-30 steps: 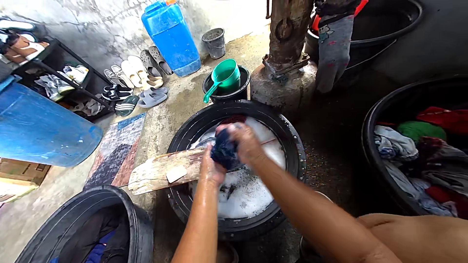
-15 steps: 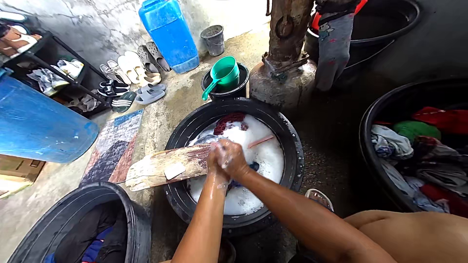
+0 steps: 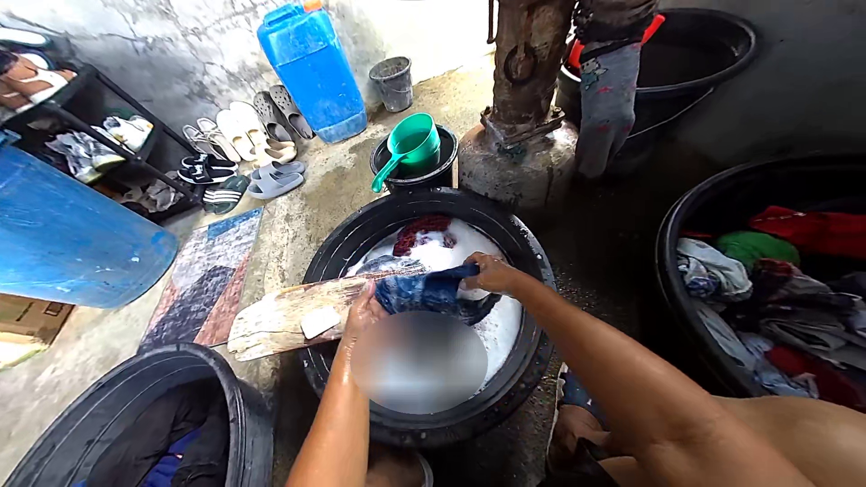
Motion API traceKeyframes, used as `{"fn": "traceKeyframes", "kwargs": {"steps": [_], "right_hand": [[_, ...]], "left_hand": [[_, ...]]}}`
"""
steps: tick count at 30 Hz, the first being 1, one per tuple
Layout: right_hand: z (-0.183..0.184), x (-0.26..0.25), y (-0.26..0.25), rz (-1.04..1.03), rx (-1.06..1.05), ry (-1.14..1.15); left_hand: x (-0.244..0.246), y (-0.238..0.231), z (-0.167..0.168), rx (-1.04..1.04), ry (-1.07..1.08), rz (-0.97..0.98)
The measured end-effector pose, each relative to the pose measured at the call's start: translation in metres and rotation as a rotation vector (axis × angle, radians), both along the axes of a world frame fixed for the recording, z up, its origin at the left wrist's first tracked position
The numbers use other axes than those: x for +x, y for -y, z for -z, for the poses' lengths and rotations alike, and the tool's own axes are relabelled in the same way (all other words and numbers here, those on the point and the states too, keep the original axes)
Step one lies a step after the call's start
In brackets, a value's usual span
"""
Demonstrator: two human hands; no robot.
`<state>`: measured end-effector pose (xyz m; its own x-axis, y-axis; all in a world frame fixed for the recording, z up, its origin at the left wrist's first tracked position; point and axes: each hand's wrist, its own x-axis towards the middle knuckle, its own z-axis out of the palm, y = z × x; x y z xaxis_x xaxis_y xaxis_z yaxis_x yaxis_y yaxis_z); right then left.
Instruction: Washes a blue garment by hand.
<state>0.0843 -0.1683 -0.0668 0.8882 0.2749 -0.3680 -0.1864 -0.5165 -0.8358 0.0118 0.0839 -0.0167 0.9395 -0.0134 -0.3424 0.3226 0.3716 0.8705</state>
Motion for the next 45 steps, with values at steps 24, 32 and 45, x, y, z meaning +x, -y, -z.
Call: {"fn": "traceKeyframes", "kwargs": {"steps": [24, 32, 45], "right_hand": [[-0.069, -0.025, -0.066, -0.004, 0.432, 0.102], [-0.092, -0.018, -0.064, 0.212, 0.312, 0.187], [-0.121, -0.023, -0.054, -0.058, -0.002, 0.331]], "left_hand": [[0.017, 0.009, -0.058, 0.501, 0.004, 0.143], [0.017, 0.012, -0.057, 0.266, -0.071, -0.012], [0.020, 0.009, -0.068, 0.983, 0.176, 0.105]]}}
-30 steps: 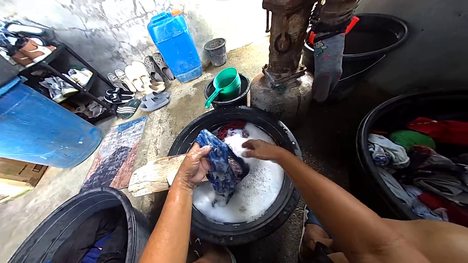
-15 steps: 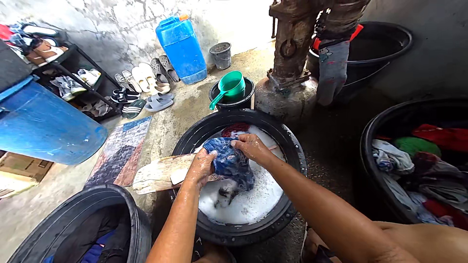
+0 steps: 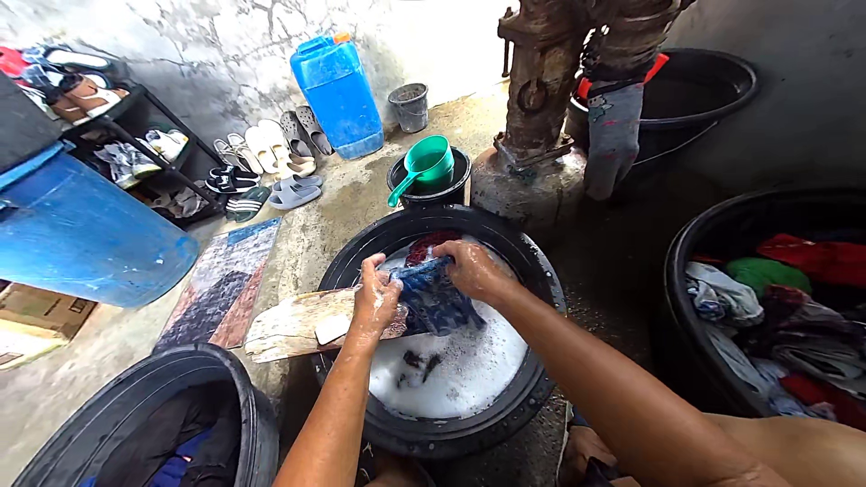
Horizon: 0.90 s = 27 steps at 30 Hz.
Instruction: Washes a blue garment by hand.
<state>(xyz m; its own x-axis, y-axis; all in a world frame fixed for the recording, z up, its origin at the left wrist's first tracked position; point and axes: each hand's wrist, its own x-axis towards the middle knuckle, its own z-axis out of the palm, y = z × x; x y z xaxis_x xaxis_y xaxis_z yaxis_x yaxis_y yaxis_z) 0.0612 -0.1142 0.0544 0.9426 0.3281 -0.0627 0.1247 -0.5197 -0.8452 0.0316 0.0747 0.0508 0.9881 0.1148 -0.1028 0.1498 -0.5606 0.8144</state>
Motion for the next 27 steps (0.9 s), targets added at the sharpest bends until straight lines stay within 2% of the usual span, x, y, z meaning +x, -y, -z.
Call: {"fn": "traceKeyframes", "kwargs": {"steps": [3, 6, 10, 14, 16, 20, 22, 25, 27], "right_hand": [[0.000, 0.003, -0.004, 0.028, -0.113, 0.043], [0.005, 0.010, -0.003, 0.057, 0.022, 0.111], [-0.005, 0.016, -0.003, -0.047, 0.188, 0.113], [-0.020, 0.021, -0.006, -0.039, 0.256, 0.175], [-0.031, 0.024, -0.007, -0.003, 0.302, 0.221], [-0.057, 0.030, 0.000, 0.080, 0.406, 0.236], [-0.067, 0.035, 0.006, 0.120, 0.475, 0.241], [-0.073, 0.042, 0.019, 0.186, 0.508, 0.243], [-0.069, 0.046, 0.034, 0.229, 0.494, 0.247]], "left_hand": [[0.000, -0.004, -0.002, -0.015, 0.005, 0.118], [-0.001, -0.007, -0.004, -0.071, 0.003, 0.159], [0.003, -0.005, -0.002, -0.182, 0.035, 0.090], [0.004, 0.002, 0.004, -0.404, 0.153, 0.023], [-0.005, 0.004, 0.007, -0.513, 0.141, 0.094], [-0.029, 0.014, 0.034, -0.545, -0.015, 0.292], [-0.038, 0.019, 0.051, -0.392, -0.122, 0.387], [-0.041, 0.019, 0.061, 0.161, -0.262, 0.621], [-0.038, 0.009, 0.055, 0.434, -0.290, 0.630]]}}
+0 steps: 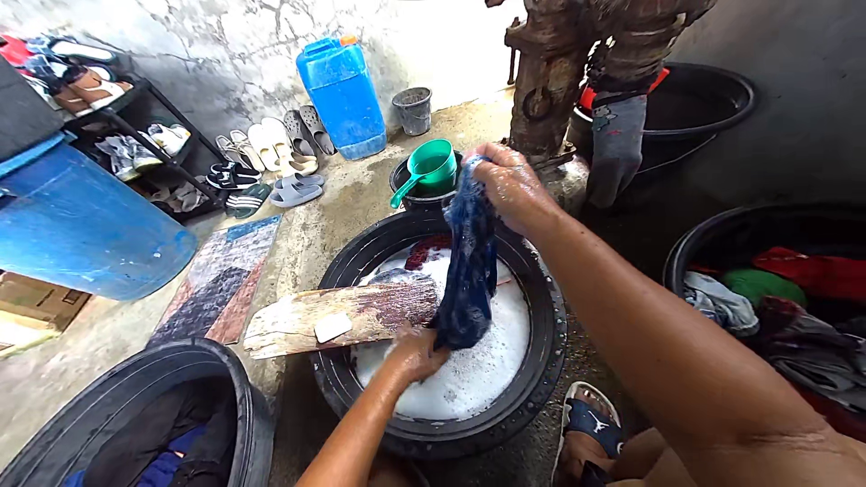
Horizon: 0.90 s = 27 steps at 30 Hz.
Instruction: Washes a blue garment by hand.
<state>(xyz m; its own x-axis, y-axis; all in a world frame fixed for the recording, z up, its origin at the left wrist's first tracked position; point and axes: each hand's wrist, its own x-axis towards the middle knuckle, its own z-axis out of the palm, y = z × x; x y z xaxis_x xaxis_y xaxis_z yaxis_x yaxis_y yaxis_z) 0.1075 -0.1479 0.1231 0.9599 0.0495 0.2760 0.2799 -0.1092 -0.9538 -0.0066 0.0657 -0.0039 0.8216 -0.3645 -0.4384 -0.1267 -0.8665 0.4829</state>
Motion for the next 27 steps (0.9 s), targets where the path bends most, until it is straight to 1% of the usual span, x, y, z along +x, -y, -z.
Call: {"fn": "traceKeyframes", "kwargs": {"steps": [2, 3, 4, 5, 7, 8, 9, 10, 11, 13, 14, 16, 18, 21, 24, 27], "right_hand": [[0.010, 0.002, 0.015, 0.037, -0.010, -0.043], [0.016, 0.001, 0.021, 0.056, -0.007, -0.078], [0.021, -0.001, 0.026, 0.076, 0.003, -0.113], [0.026, -0.004, 0.028, 0.099, 0.018, -0.148], [0.034, -0.007, 0.026, 0.125, 0.068, -0.192], [0.038, -0.008, 0.024, 0.124, 0.080, -0.202], [0.041, -0.008, 0.021, 0.116, 0.082, -0.210], [0.044, -0.008, 0.018, 0.102, 0.072, -0.218], [0.047, -0.008, 0.014, 0.088, 0.050, -0.223], [0.055, -0.011, 0.007, 0.055, -0.016, -0.241], [0.060, -0.011, 0.004, 0.043, -0.049, -0.253], [0.072, -0.011, -0.001, 0.035, -0.105, -0.289], [0.083, -0.012, -0.006, 0.050, -0.134, -0.330], [0.093, -0.012, -0.007, 0.061, -0.163, -0.370], [0.102, -0.014, -0.006, 0.050, -0.186, -0.395], [0.106, -0.015, -0.008, 0.043, -0.198, -0.438]], "left_hand": [[0.010, -0.018, -0.013, 0.154, 0.058, 0.016], [0.017, -0.028, -0.020, 0.187, 0.065, 0.018], [0.024, -0.038, -0.027, 0.161, 0.057, 0.001], [0.030, -0.047, -0.032, 0.066, 0.048, -0.049], [0.037, -0.063, -0.043, -0.240, 0.021, -0.226], [0.040, -0.073, -0.048, -0.360, 0.014, -0.311], [0.046, -0.086, -0.052, -0.401, 0.036, -0.374], [0.053, -0.103, -0.052, -0.363, 0.070, -0.402], [0.057, -0.120, -0.054, -0.262, 0.098, -0.397], [0.059, -0.153, -0.052, 0.059, 0.151, -0.336], [0.057, -0.167, -0.045, 0.197, 0.173, -0.314], [0.051, -0.186, -0.023, 0.375, 0.167, -0.303], [0.048, -0.194, 0.007, 0.448, 0.143, -0.324], [0.052, -0.188, 0.042, 0.471, 0.095, -0.328], [0.063, -0.175, 0.054, 0.489, 0.071, -0.300], [0.073, -0.166, 0.056, 0.522, 0.065, -0.235]]}}
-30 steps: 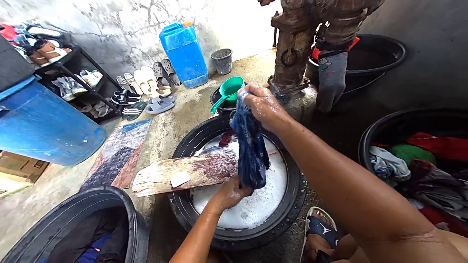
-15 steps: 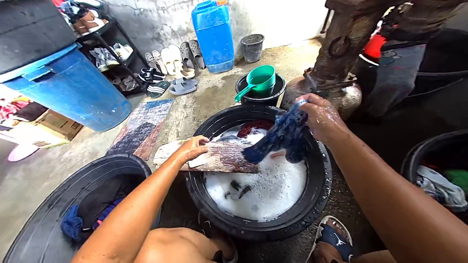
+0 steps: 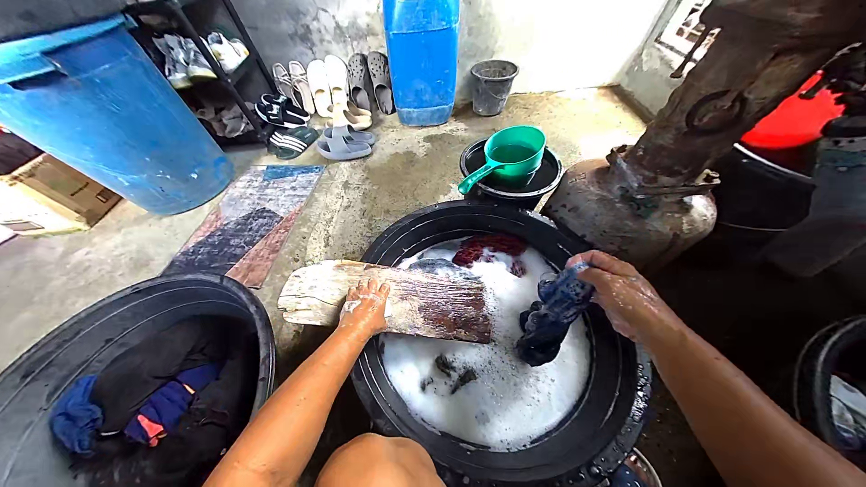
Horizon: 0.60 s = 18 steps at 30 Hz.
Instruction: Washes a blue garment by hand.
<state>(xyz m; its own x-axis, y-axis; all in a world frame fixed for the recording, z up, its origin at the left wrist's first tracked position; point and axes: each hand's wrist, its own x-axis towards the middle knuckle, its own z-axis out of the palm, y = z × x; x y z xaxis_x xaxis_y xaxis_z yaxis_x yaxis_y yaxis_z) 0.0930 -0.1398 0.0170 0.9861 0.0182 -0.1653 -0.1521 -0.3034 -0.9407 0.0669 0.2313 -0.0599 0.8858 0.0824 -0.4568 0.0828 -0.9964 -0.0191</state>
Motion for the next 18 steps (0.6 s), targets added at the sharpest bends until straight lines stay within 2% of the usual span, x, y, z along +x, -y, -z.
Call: {"fn": "traceKeyframes", "kwargs": {"steps": [4, 9, 14, 18], "right_hand": [[0.000, -0.001, -0.010, -0.015, -0.006, -0.041], [0.000, 0.002, -0.019, -0.049, 0.005, -0.030], [-0.014, -0.002, -0.024, -0.098, 0.036, -0.026], [-0.039, -0.008, -0.024, -0.181, 0.116, 0.073]], "left_hand": [[0.004, 0.010, -0.001, 0.070, -0.032, 0.036], [-0.003, 0.003, -0.007, 0.086, 0.005, -0.026], [-0.016, -0.035, -0.033, 0.007, 0.173, -0.226], [-0.021, -0.076, -0.038, 0.059, 0.251, -0.248]]}}
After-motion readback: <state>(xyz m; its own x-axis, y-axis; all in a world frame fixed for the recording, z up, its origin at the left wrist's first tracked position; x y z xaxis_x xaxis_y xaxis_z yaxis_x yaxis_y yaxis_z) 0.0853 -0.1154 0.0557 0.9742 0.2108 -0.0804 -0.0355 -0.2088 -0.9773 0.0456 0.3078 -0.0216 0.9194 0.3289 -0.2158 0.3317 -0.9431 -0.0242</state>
